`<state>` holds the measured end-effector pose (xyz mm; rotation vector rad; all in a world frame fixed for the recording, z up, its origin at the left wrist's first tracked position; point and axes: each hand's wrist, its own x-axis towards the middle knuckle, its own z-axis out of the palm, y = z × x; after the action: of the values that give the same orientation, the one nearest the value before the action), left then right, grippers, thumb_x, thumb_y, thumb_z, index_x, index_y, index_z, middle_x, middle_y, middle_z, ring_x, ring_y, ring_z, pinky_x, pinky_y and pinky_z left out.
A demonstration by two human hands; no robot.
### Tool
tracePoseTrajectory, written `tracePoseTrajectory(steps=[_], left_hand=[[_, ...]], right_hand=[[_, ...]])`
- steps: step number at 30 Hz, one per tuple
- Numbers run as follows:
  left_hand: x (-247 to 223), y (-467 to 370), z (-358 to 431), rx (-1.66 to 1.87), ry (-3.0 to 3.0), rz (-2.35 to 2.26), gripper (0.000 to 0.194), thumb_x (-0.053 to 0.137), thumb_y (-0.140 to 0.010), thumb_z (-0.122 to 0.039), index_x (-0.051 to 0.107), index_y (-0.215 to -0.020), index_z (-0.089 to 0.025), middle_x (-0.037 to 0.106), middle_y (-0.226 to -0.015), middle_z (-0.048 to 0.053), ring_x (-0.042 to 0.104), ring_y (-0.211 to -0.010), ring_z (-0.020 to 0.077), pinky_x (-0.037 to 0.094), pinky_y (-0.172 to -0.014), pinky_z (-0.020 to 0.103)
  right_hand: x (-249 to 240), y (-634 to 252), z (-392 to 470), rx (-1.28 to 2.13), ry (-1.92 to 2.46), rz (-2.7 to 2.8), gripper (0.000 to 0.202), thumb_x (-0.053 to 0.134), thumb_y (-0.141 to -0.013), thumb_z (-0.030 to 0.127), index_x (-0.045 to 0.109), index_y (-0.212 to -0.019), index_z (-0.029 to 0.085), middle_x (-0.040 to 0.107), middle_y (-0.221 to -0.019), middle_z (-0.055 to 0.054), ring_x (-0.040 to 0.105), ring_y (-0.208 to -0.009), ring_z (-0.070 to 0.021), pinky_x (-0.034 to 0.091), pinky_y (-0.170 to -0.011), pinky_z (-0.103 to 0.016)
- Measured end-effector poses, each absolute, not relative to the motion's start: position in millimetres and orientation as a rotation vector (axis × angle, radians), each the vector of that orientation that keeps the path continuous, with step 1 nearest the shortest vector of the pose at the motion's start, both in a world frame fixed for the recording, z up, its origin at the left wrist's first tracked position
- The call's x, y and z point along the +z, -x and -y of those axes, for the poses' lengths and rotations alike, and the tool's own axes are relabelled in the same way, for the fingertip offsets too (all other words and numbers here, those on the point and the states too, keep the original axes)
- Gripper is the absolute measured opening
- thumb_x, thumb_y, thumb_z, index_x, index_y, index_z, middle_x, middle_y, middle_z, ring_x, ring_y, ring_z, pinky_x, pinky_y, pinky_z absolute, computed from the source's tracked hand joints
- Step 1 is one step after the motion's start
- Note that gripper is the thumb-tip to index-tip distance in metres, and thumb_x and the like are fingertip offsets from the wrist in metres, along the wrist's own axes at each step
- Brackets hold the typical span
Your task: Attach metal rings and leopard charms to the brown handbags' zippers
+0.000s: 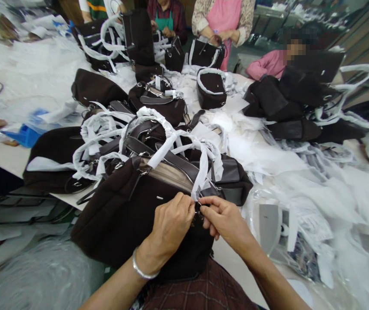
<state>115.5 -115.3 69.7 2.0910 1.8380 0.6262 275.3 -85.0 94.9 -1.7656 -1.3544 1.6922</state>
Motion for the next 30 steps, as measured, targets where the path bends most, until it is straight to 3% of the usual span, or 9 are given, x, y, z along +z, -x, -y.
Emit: tracePoseTrajectory(steps=[7,12,16,21,24,30], left_hand=[[69,-114,114,0.644,-2.105,-1.684,0.025,0.041,-0.099,-0.022,0.063,-0.086,-0.020,0.063,-0.081,0.005,0.054,-0.071,0.0160,0.030,-0.063,0.029],[62,-114,112,0.679,-2.107,-1.671,0.028,0.039,-0.100,-0.023,0.064,-0.087,-0.020,0.064,-0.083,0.006,0.055,-0.074,0.0161,0.032,-0.066,0.029],[58,-114,110,0.714,-2.126,-1.705,0.028,0.040,-0.100,-0.025,0.063,-0.086,-0.020,0.064,-0.081,0.005,0.057,-0.073,0.0154,0.035,-0.067,0.027],[51,-118,107,0.894,-1.992,-1.674,0.012,0.051,-0.097,-0.024,0.060,-0.090,-0.020,0.065,-0.082,0.002,0.060,-0.072,0.0140,0.042,-0.069,0.025],[50,-118,105,0.977,-1.869,-1.631,0.002,0.060,-0.092,-0.021,0.058,-0.091,-0.019,0.064,-0.080,-0.001,0.061,-0.071,0.0131,0.045,-0.069,0.024],[74,-108,104,1.163,-1.646,-1.512,0.010,0.059,-0.091,-0.017,0.066,-0.098,-0.021,0.067,-0.098,0.002,0.063,-0.090,0.0142,0.049,-0.080,0.024]], right_hand=[[84,-277,78,1.727,1.738,1.274,0.030,0.059,-0.083,0.044,0.064,-0.090,0.015,0.060,-0.047,0.005,0.046,-0.030,-0.0072,0.033,-0.027,-0.014],[78,-272,73,1.789,1.673,1.157,0.035,0.063,-0.081,0.048,0.062,-0.096,0.017,0.059,-0.046,0.007,0.042,-0.028,-0.0065,0.029,-0.025,-0.013],[76,-271,75,1.749,1.697,1.122,0.032,0.066,-0.079,0.047,0.060,-0.086,0.017,0.058,-0.045,0.007,0.040,-0.028,-0.0052,0.027,-0.025,-0.012],[71,-275,80,1.765,1.675,1.019,0.033,0.066,-0.078,0.046,0.061,-0.088,0.016,0.055,-0.043,0.007,0.037,-0.027,-0.0048,0.023,-0.026,-0.013],[71,-274,83,1.681,1.716,1.072,0.031,0.064,-0.081,0.046,0.061,-0.086,0.016,0.054,-0.044,0.006,0.037,-0.029,-0.0047,0.022,-0.028,-0.014],[94,-275,98,1.441,1.619,1.224,0.029,0.057,-0.091,0.047,0.058,-0.090,0.018,0.052,-0.049,0.007,0.040,-0.040,-0.0046,0.028,-0.038,-0.015]])
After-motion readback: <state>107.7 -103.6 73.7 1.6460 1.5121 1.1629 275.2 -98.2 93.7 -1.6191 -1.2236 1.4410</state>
